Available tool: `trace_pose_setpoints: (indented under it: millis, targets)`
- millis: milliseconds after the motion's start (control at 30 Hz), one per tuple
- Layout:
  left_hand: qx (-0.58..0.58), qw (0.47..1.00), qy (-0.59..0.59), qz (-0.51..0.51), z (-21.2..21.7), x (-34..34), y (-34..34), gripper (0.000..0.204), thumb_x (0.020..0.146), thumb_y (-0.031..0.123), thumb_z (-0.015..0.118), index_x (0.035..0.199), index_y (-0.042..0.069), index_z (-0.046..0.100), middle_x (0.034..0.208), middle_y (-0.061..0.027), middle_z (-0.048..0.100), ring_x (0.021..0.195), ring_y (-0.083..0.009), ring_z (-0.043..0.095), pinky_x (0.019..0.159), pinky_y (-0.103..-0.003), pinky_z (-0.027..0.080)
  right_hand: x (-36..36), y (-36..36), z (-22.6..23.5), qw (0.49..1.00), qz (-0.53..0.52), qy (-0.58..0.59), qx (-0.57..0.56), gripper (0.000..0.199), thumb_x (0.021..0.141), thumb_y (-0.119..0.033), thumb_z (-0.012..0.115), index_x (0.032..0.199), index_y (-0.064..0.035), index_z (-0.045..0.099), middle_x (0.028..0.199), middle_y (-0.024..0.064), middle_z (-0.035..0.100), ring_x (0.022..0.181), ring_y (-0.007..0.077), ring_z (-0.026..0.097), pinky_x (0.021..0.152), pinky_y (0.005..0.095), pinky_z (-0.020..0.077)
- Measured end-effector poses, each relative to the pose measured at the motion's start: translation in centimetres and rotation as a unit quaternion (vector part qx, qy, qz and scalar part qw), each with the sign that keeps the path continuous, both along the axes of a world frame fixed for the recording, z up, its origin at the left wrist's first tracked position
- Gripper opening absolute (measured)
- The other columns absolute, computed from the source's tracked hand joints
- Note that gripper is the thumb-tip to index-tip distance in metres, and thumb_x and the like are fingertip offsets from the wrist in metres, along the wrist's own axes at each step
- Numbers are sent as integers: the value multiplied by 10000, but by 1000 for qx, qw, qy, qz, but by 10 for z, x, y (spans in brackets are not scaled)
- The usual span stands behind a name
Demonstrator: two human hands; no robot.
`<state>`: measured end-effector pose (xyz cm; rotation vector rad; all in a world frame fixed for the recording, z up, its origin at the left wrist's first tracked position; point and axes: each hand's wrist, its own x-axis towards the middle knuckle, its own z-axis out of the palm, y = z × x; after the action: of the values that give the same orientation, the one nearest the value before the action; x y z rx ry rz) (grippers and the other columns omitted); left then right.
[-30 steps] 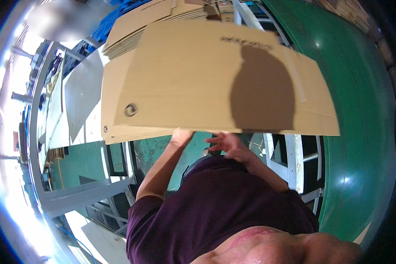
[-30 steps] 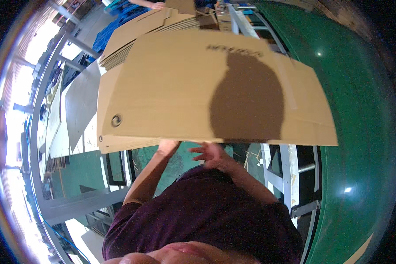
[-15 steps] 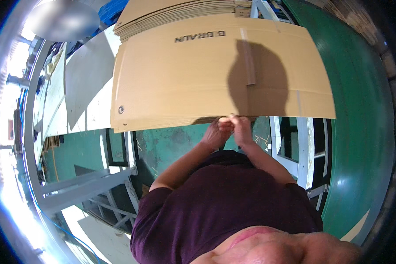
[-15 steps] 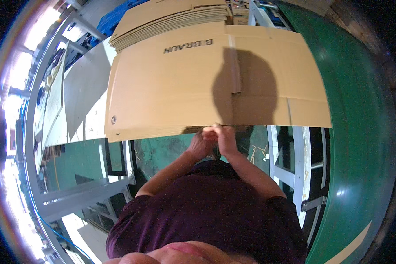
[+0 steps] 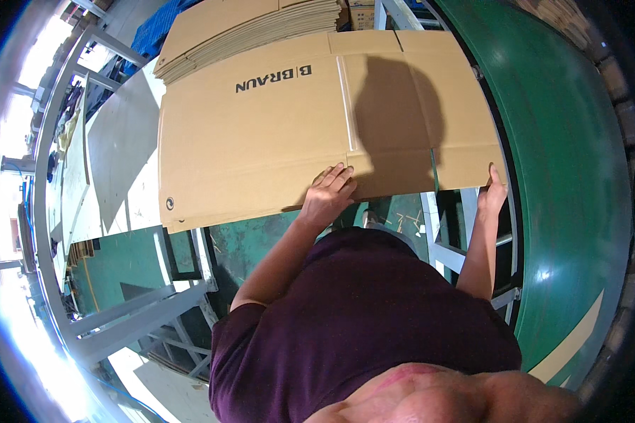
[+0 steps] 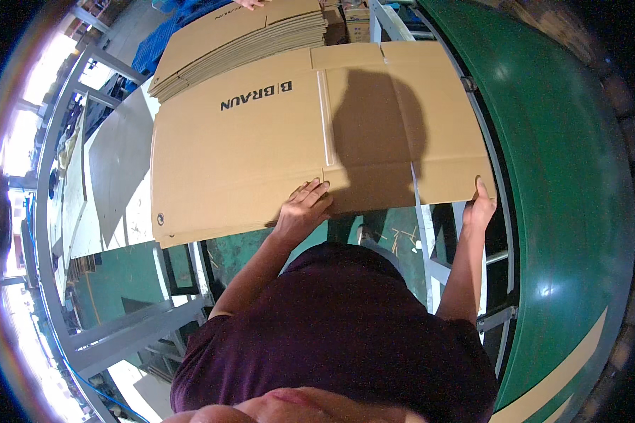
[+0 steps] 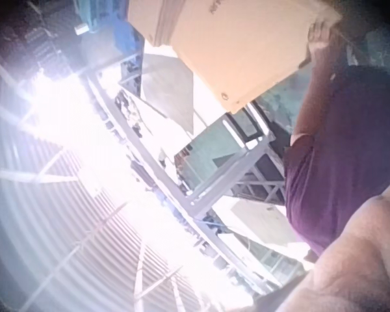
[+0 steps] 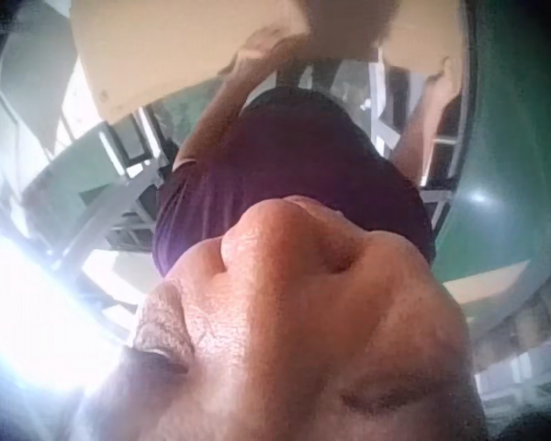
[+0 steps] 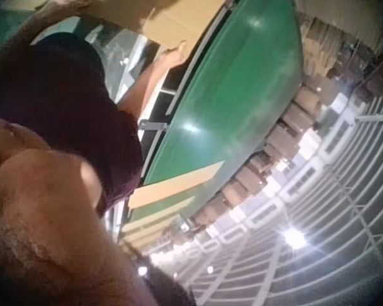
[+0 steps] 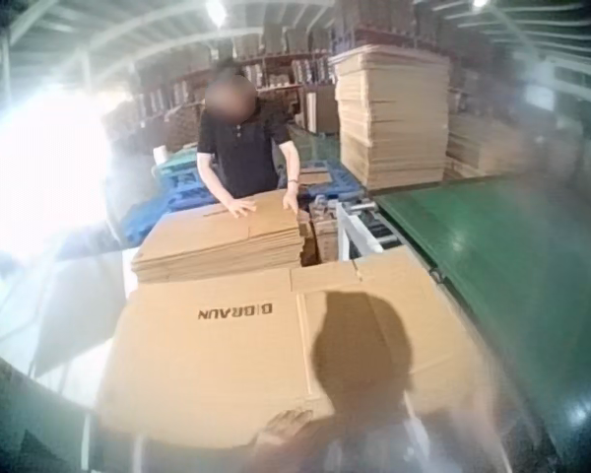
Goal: The person folds flat cardboard sheets on a green conveyor belt. They align the cardboard, fold the side flaps inward, and then fold the top and bottom flaps to create a box shape. The person then places the folded cardboard onto the conveyor belt to move it along the line.
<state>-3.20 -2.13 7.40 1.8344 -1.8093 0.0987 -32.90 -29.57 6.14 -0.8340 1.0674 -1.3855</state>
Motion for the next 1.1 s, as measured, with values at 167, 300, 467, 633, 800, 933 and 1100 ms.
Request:
trace_pose_setpoints:
  millis: [167, 300, 467, 633, 800, 933, 1100]
  targets:
    - [14, 1000, 10, 0, -6, 5, -7, 375, 575, 196, 759, 927, 103, 671, 1161, -83, 600, 1120, -263, 558, 956, -386, 463, 81, 61, 83, 921, 187, 150, -307, 280, 830, -138, 619, 1073, -43, 518, 1017, 89, 580, 922, 194, 571, 811, 332, 479]
    - [16, 1000, -23, -8, -24, 5, -12, 329, 615, 220, 751, 909, 95, 672, 1112, -78, 615, 1093, -261, 573, 930, -382, 481, 156, 128, 33, 629, 409, 366, -551, 269, 841, -38, 468, 1086, 38, 545, 1227, 216, 507, 1200, 345, 455, 1058, 436, 320]
    - [-3, 1000, -21, 11, -30, -4, -10, 271, 658, 234, 731, 886, 100, 670, 1081, -72, 612, 1096, -254, 565, 920, -381, 483, 166, 134, -13, 538, 434, 453, -563, 318, 801, -46, 468, 1090, 67, 536, 1292, 228, 469, 1253, 367, 403, 1104, 457, 254]
    - [-11, 999, -32, 2, -26, -1, -13, 261, 670, 247, 714, 867, 88, 651, 1068, -72, 611, 1086, -253, 560, 876, -367, 493, 164, 137, -12, 566, 447, 437, -538, 352, 791, -33, 482, 1128, 51, 537, 1310, 209, 464, 1279, 347, 379, 1113, 456, 238]
    - [40, 999, -12, -22, -24, 3, -10, 328, 666, 251, 713, 930, 78, 626, 1136, -82, 581, 1086, -269, 554, 866, -373, 491, 154, 131, -3, 582, 471, 429, -505, 430, 773, -70, 556, 1199, -16, 527, 1347, 152, 454, 1304, 300, 365, 1113, 458, 228]
    - [60, 994, 97, -1, -10, 1, -11, 324, 679, 230, 670, 931, 34, 611, 1122, -132, 575, 1061, -273, 555, 851, -380, 490, 149, 128, 23, 559, 498, 477, -461, 475, 805, -151, 591, 1256, -37, 497, 1385, 140, 420, 1318, 294, 347, 1111, 464, 214]
    - [56, 989, -101, -97, -17, 10, -21, 290, 715, 138, 538, 929, -45, 606, 1125, -246, 555, 971, -286, 566, 813, -349, 497, 169, 46, -29, 731, 223, 503, -402, 413, 870, -194, 545, 1250, -36, 511, 1332, 161, 472, 1250, 337, 416, 1050, 438, 310]
